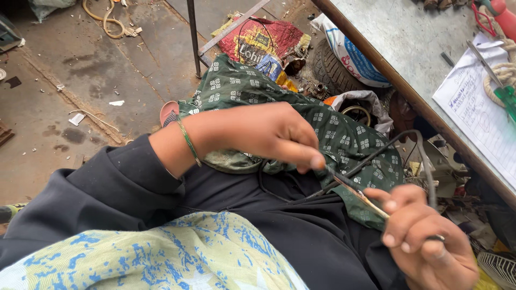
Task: The person strips the outer insulation from a black cable and the inner insulation from multiple colored wires using a pair of cutters. They twist the exposed copper strands and remove the cut insulation.
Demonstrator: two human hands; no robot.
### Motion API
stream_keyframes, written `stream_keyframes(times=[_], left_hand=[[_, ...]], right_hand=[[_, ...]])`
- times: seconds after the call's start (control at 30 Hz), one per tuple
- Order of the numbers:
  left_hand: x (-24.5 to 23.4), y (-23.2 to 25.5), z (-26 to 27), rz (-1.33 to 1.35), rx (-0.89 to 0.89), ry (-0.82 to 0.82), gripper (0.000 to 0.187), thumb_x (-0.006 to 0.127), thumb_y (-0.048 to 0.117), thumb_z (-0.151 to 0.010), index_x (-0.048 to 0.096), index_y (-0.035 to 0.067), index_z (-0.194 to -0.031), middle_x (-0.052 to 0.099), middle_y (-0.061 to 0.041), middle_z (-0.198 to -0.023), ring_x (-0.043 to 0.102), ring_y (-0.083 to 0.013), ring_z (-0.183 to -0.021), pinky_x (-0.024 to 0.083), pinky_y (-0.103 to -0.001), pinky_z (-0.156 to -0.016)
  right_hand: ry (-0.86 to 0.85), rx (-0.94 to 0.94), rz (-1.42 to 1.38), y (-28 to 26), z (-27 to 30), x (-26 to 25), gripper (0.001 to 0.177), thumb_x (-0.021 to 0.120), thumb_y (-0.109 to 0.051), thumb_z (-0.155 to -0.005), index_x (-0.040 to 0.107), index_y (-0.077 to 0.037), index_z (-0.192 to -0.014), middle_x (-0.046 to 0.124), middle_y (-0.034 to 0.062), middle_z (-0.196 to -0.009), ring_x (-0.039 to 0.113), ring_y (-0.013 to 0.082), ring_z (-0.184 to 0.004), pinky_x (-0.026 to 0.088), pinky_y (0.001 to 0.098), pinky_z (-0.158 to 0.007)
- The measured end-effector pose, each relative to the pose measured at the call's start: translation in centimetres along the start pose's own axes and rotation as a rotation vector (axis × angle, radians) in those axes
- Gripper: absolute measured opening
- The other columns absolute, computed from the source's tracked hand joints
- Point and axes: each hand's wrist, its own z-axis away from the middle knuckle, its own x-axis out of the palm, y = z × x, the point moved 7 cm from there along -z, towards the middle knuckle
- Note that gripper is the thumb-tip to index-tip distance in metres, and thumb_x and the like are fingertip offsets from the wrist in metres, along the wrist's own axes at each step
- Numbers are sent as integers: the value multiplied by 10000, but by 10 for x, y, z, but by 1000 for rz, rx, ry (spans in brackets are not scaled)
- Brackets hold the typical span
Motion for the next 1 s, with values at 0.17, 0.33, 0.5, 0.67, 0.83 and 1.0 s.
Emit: stream_keyframes(times=[0.17, 0.33, 0.5, 0.67, 0.83, 1.0], left_hand=[[3, -1, -1, -11, -18, -21, 384, 641, 429, -982, 800, 80, -962, 789, 16, -826, 699, -65, -721, 548, -258, -645], [-60, -38, 38, 85, -79, 373, 354, 628, 398, -984, 787, 89, -1047, 753, 36, -851, 683, -56, -767, 552, -236, -679], [-96, -62, 95, 144, -303, 623, 452, 599, 383, -1074, 743, 22, -842, 479, 27, -601, 409, -76, -554, 323, -266, -502], [-61, -44, 46, 87, -255, 452, 374, 593, 382, -1022, 780, 92, -877, 542, 113, -642, 450, -8, -586, 380, -229, -522], [-52, -32, 52, 59, -355, 508, 382, 587, 377, -1009, 787, 88, -860, 430, 96, -558, 370, -30, -519, 299, -265, -465], [-45, -32, 45, -6, -347, 509, 365, 586, 342, -1016, 793, 83, -863, 414, 65, -551, 353, -46, -530, 295, -283, -476]], right_hand=[[32, -2, -101, 0, 8, -12, 389, 537, -246, -1141, 678, -20, -857, 646, 163, -856, 484, 276, -1030, 305, 652, -1197], [132, -47, -235, 1, 5, -44, 296, 549, -214, -1132, 661, -7, -953, 621, 152, -875, 491, 264, -999, 337, 603, -1096], [266, -99, -319, -7, 11, -92, 219, 561, -181, -1123, 645, 7, -1049, 595, 142, -894, 498, 253, -968, 369, 554, -995], [503, -117, -394, 14, 73, -122, 181, 573, -149, -1114, 629, 20, -1144, 570, 131, -913, 506, 241, -938, 401, 505, -894], [489, -99, -236, 5, 50, -123, 178, 569, -86, -1130, 610, 35, -1253, 578, 139, -1003, 539, 229, -929, 446, 455, -822], [544, 35, 204, 0, 0, -86, 285, 573, 65, -1106, 597, 83, -1390, 676, 243, -1193, 633, 201, -924, 490, 335, -807]])
